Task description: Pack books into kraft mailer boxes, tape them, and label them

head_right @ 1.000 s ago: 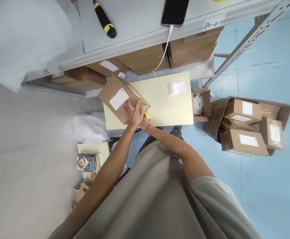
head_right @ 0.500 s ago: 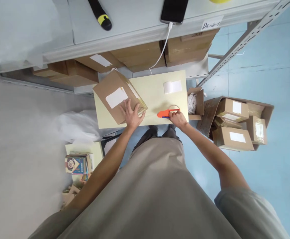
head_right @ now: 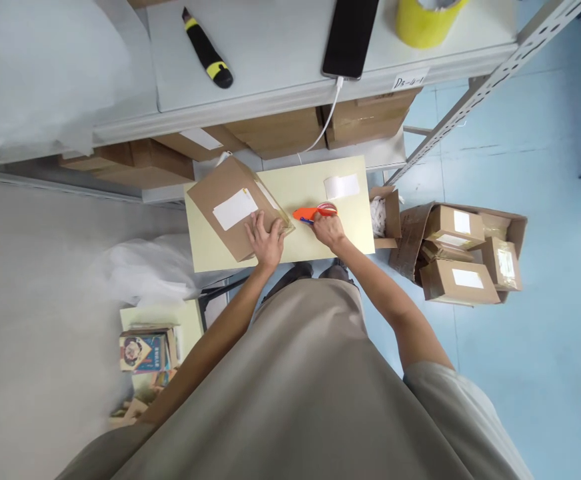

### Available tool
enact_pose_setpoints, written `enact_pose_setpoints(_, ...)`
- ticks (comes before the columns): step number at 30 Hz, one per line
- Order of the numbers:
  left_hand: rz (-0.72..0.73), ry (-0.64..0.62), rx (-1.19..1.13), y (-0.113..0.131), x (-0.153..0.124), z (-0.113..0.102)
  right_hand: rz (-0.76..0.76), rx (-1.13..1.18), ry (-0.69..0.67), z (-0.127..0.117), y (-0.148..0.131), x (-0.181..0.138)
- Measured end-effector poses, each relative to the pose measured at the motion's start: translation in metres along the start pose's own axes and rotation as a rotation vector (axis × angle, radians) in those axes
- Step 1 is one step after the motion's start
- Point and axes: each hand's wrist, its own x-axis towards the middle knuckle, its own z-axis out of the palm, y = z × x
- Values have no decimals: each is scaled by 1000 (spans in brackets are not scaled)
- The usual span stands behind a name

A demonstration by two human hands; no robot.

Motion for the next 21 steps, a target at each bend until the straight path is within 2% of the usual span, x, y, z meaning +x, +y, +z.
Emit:
enact_pose_setpoints(9, 25, 12, -42, -5, 1, 1, 20, -16, -50, -18, -48, 15)
enact_pose_setpoints(15, 121, 6, -82, -13, 4, 4, 123, -5, -69, -26, -64, 14)
enact_pose_setpoints(21, 230, -74, -36, -20, 15, -12, 168, -57, -65, -38, -65, 0)
